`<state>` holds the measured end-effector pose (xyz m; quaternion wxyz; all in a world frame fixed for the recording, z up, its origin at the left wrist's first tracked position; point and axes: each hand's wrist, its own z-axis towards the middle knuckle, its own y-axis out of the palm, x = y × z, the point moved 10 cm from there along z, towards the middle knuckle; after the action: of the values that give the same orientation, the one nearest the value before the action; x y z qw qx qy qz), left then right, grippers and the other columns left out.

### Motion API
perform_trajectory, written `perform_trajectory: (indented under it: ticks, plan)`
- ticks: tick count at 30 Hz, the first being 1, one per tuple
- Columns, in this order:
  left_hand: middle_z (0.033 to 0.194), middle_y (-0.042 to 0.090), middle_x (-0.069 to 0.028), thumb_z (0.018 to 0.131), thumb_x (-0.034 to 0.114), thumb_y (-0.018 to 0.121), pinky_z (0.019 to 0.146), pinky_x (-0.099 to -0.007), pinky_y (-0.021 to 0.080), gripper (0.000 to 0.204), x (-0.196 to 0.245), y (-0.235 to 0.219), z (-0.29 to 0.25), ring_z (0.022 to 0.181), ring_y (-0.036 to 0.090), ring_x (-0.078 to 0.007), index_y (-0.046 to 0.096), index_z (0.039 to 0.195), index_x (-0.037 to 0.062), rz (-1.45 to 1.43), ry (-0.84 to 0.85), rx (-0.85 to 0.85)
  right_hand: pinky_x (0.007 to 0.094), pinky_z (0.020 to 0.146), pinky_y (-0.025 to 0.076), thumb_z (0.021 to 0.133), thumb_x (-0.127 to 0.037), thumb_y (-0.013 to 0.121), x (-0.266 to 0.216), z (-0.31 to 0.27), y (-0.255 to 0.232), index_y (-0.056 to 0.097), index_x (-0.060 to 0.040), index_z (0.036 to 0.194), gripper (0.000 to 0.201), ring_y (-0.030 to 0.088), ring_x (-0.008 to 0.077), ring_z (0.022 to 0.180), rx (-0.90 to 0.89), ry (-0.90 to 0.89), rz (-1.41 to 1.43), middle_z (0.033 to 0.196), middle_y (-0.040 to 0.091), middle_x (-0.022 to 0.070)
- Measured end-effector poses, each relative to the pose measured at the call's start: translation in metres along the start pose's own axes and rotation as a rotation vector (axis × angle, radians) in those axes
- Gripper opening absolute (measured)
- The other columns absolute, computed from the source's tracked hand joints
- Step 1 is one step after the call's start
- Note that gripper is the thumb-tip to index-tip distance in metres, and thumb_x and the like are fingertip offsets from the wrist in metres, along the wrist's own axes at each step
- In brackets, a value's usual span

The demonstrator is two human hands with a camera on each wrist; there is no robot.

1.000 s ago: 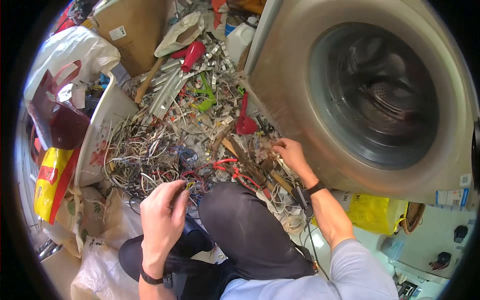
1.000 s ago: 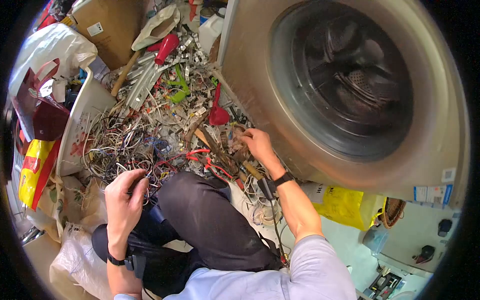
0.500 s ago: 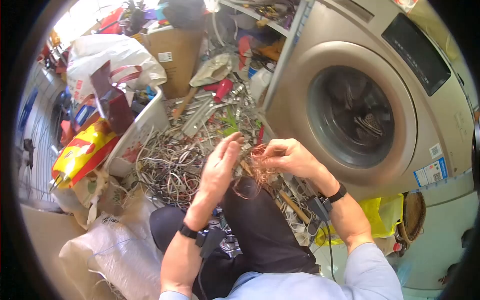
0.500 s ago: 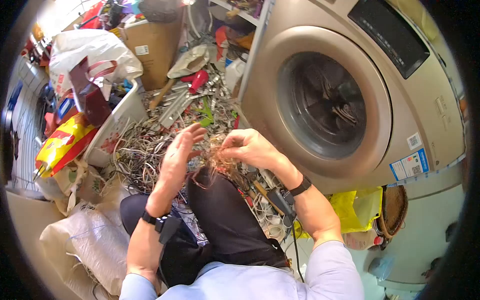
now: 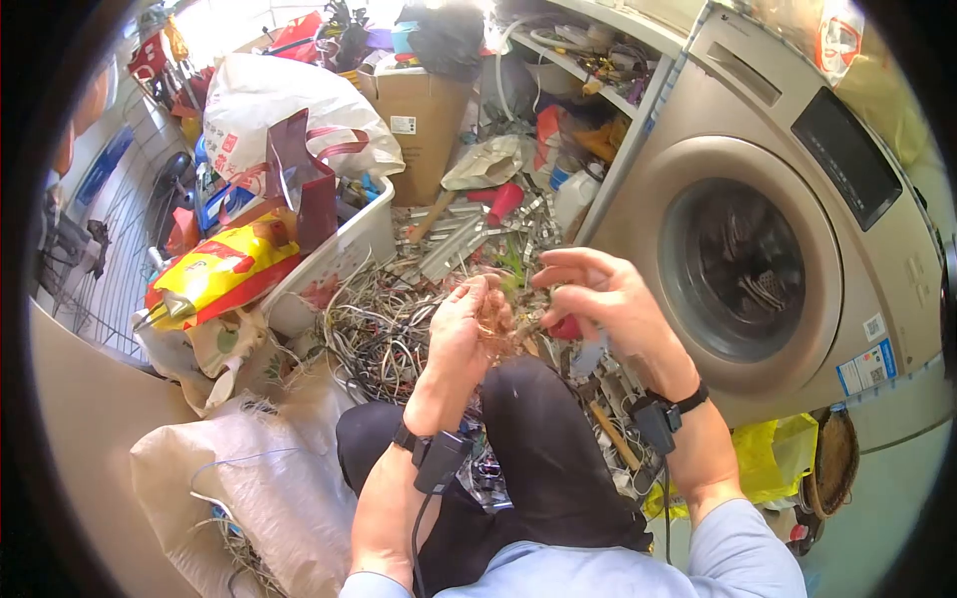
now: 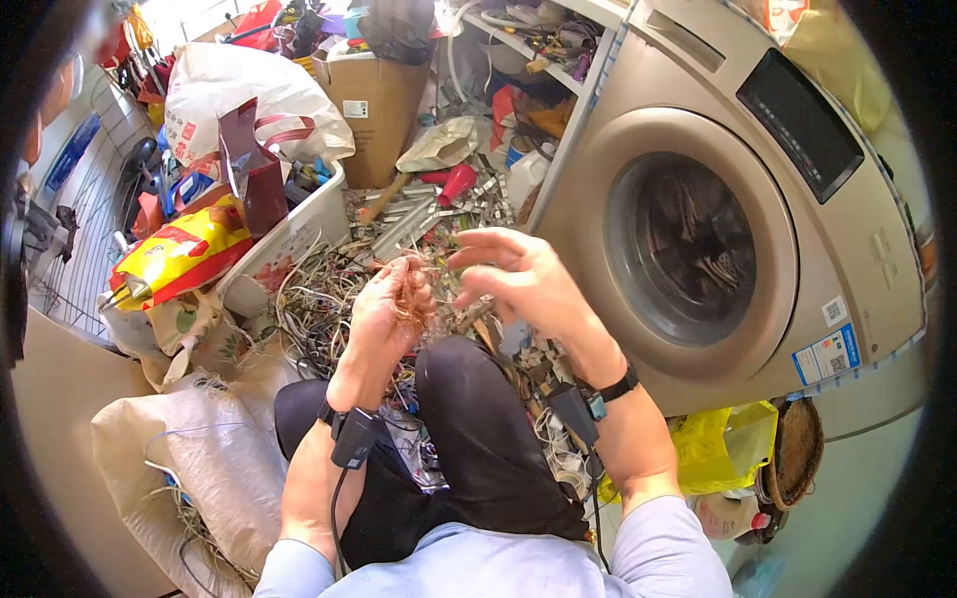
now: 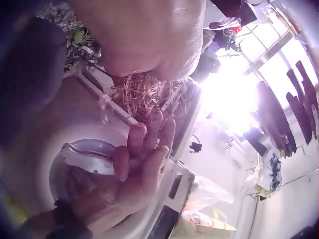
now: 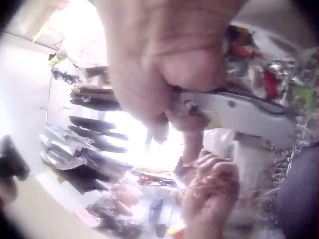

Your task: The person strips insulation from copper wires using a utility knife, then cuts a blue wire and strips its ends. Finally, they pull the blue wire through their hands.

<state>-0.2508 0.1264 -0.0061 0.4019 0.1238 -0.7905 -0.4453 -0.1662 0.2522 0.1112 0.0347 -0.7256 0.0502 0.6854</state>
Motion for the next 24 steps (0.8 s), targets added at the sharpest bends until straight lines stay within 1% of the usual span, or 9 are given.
perform_trajectory:
  ticks: [2,6,10,12,14,16,18,19,24]
  plan:
    - [0.073,0.051,0.0006,0.109,0.023,0.053,0.056,-0.0280,0.042,0.021,0.003,0.014,-0.004,0.059,0.047,-0.0120,0.060,0.109,0.0027,-0.119,-0.034,-0.164,0.0212,0.050,0.049,0.096,-0.014,0.071,0.004,-0.002,-0.012,0.051,0.0035,0.144,0.055,0.076,0.0183,0.086,0.066,0.021,-0.027,0.129,0.068,0.0158]
    - [0.066,0.038,0.0064,0.108,0.025,0.056,0.051,-0.0270,0.032,0.019,0.007,0.017,-0.006,0.056,0.036,-0.0072,0.060,0.106,0.0066,-0.154,-0.036,-0.165,0.0242,0.053,0.050,0.094,-0.028,0.075,0.030,-0.009,0.027,0.051,0.0039,0.143,0.063,0.074,0.0150,0.077,-0.071,0.140,-0.049,0.138,0.062,0.0152]
    - [0.068,0.042,0.0057,0.108,0.025,0.057,0.049,-0.0257,0.031,0.018,0.016,0.017,-0.008,0.057,0.037,-0.0074,0.061,0.106,0.0078,-0.133,0.048,-0.111,0.0244,0.055,0.048,0.092,-0.020,0.078,0.048,-0.017,0.074,0.055,0.0001,0.140,0.057,0.066,0.0105,0.066,-0.241,0.177,-0.097,0.112,0.073,0.0083]
    - [0.072,0.050,0.0047,0.107,0.024,0.058,0.049,-0.0248,0.033,0.017,0.025,0.002,-0.010,0.058,0.042,-0.0082,0.062,0.105,0.0083,-0.060,0.131,0.085,0.0244,0.055,0.047,0.092,-0.016,0.078,0.053,-0.016,0.074,0.057,0.0009,0.136,0.052,0.063,0.0087,0.064,-0.184,0.161,-0.080,0.099,0.075,0.0059]
    - [0.080,0.061,0.0018,0.107,0.023,0.059,0.052,-0.0270,0.044,0.015,0.030,0.004,-0.009,0.063,0.054,-0.0103,0.063,0.107,0.0083,-0.004,0.168,-0.013,0.0244,0.054,0.047,0.091,-0.016,0.079,0.049,-0.015,0.067,0.059,0.0007,0.133,0.049,0.060,0.0077,0.061,-0.094,0.155,-0.114,0.097,0.075,0.0059]
    - [0.088,0.067,-0.0022,0.106,0.021,0.059,0.061,-0.0304,0.054,0.014,0.025,-0.002,-0.013,0.072,0.064,-0.0137,0.064,0.108,0.0079,0.198,0.197,0.129,0.0249,0.063,0.052,0.091,-0.016,0.079,0.046,-0.015,0.067,0.060,0.0012,0.131,0.048,0.065,0.0091,0.071,-0.055,0.153,-0.129,0.100,0.075,0.0075]
    - [0.094,0.071,-0.0059,0.107,0.020,0.057,0.069,-0.0329,0.058,0.016,0.010,-0.002,-0.008,0.077,0.069,-0.0175,0.065,0.111,0.0064,0.191,0.181,0.036,0.0268,0.076,0.056,0.090,-0.014,0.079,0.035,-0.008,0.064,0.062,0.0021,0.129,0.045,0.068,0.0102,0.086,0.046,-0.015,-0.057,0.102,0.074,0.0078]
    - [0.096,0.071,-0.0070,0.107,0.020,0.055,0.069,-0.0328,0.058,0.019,-0.002,0.002,-0.008,0.079,0.070,-0.0188,0.065,0.112,0.0048,0.098,0.100,-0.030,0.0219,0.059,0.048,0.093,-0.010,0.075,0.039,-0.004,0.064,0.060,-0.0003,0.129,0.041,0.060,0.0035,0.074,0.036,-0.037,-0.115,0.100,0.071,-0.0009]
    - [0.104,0.072,-0.0075,0.108,0.023,0.046,0.080,-0.0355,0.056,0.031,-0.030,0.024,-0.015,0.092,0.069,-0.0209,0.065,0.122,0.0031,-0.077,-0.112,-0.154,0.0258,0.067,0.053,0.095,-0.010,0.073,0.042,-0.001,0.038,0.064,-0.0006,0.121,0.029,0.065,0.0082,0.081,0.215,-0.300,-0.108,0.095,0.072,-0.0005]
